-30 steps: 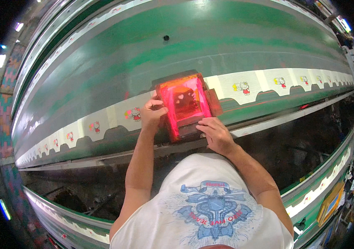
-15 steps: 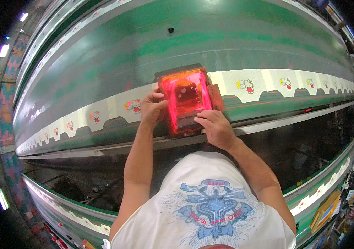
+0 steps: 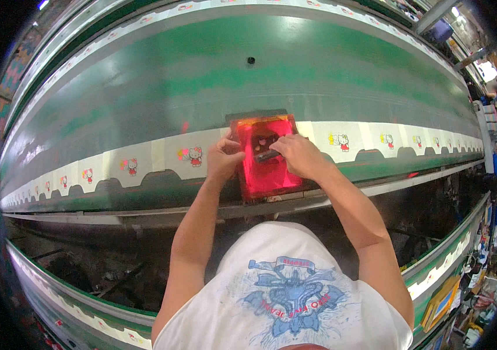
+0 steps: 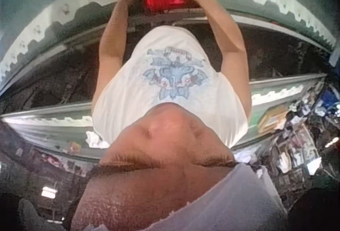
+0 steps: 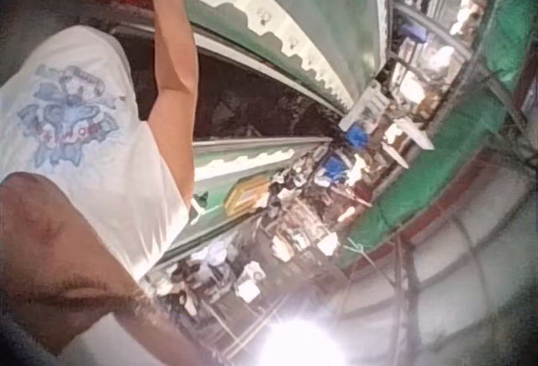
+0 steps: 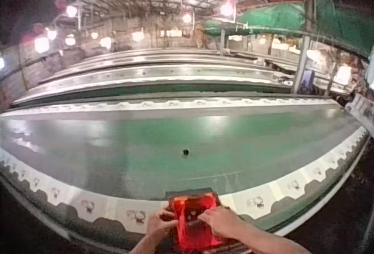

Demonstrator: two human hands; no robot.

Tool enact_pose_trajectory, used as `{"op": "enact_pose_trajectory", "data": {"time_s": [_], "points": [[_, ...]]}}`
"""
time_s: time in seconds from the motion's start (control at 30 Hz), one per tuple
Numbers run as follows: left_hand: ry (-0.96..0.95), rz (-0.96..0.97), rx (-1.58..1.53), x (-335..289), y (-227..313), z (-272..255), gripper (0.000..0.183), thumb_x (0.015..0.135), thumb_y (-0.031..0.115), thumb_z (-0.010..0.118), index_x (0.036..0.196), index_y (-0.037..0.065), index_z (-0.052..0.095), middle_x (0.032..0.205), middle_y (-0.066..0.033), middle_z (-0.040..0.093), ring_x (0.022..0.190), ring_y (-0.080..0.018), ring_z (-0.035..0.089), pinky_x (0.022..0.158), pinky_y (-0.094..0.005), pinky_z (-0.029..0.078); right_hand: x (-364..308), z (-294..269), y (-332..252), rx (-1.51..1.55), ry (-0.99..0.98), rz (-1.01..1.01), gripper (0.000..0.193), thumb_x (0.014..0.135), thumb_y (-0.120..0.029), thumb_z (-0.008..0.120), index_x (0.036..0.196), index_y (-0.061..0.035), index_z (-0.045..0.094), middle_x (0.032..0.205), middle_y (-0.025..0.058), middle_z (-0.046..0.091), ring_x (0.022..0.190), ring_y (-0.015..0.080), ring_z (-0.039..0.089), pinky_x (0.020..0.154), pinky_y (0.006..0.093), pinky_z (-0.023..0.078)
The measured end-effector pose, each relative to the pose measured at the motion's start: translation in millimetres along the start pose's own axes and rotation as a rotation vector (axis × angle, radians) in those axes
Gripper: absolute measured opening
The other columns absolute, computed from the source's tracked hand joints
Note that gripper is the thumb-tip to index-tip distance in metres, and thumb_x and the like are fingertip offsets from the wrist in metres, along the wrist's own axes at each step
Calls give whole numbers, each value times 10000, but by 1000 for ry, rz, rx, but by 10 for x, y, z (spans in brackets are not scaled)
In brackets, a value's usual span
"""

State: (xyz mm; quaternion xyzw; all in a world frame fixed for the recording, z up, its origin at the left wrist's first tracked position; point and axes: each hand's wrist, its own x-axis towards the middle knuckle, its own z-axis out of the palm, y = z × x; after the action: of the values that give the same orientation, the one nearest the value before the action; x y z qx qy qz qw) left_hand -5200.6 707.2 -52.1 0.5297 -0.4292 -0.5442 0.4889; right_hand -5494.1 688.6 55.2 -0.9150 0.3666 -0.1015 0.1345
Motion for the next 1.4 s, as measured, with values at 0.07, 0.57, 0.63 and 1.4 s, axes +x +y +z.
{"op": "enact_pose_trajectory", "data": {"time_s": [0.07, 0.57, 0.63, 1.4], "points": [[-48, 46, -72, -1, 11, -2, 229, 820, -57, 889, 1029, -66, 795, 1750, -363, 555, 1577, -327, 631, 1212, -408, 545, 195, 79, 133, 25, 66, 44, 452, 863, 46, 731, 1303, -27, 806, 1221, 200, 819, 1238, 416, 758, 1115, 536, 592], [2, 22, 16, -34, -104, 2, 241, 841, 18, 904, 1050, -52, 807, 1761, -377, 533, 1491, -297, 707, 1179, -383, 581, -459, 359, -560, 14, 201, 81, 477, 925, -49, 732, 1389, -101, 830, 1354, 144, 784, 1252, 371, 753, 1083, 525, 579], [5, 65, 8, -38, -86, -5, 248, 834, 25, 914, 1056, -32, 817, 1754, -339, 570, 1481, -284, 713, 1174, -388, 585, -577, 351, -691, 5, 199, 100, 479, 920, -64, 755, 1392, -102, 829, 1368, 136, 784, 1286, 357, 751, 1103, 523, 584], [-54, 250, -12, 160, -229, 1894, 339, 866, -124, 895, 1153, 22, 787, 1725, -212, 641, 1200, -216, 801, 1051, -387, 636, -2147, -96, 612, 220, 485, 198, 355, 907, 14, 735, 1246, -35, 830, 1268, 142, 787, 1222, 375, 765, 1100, 504, 613]]}}
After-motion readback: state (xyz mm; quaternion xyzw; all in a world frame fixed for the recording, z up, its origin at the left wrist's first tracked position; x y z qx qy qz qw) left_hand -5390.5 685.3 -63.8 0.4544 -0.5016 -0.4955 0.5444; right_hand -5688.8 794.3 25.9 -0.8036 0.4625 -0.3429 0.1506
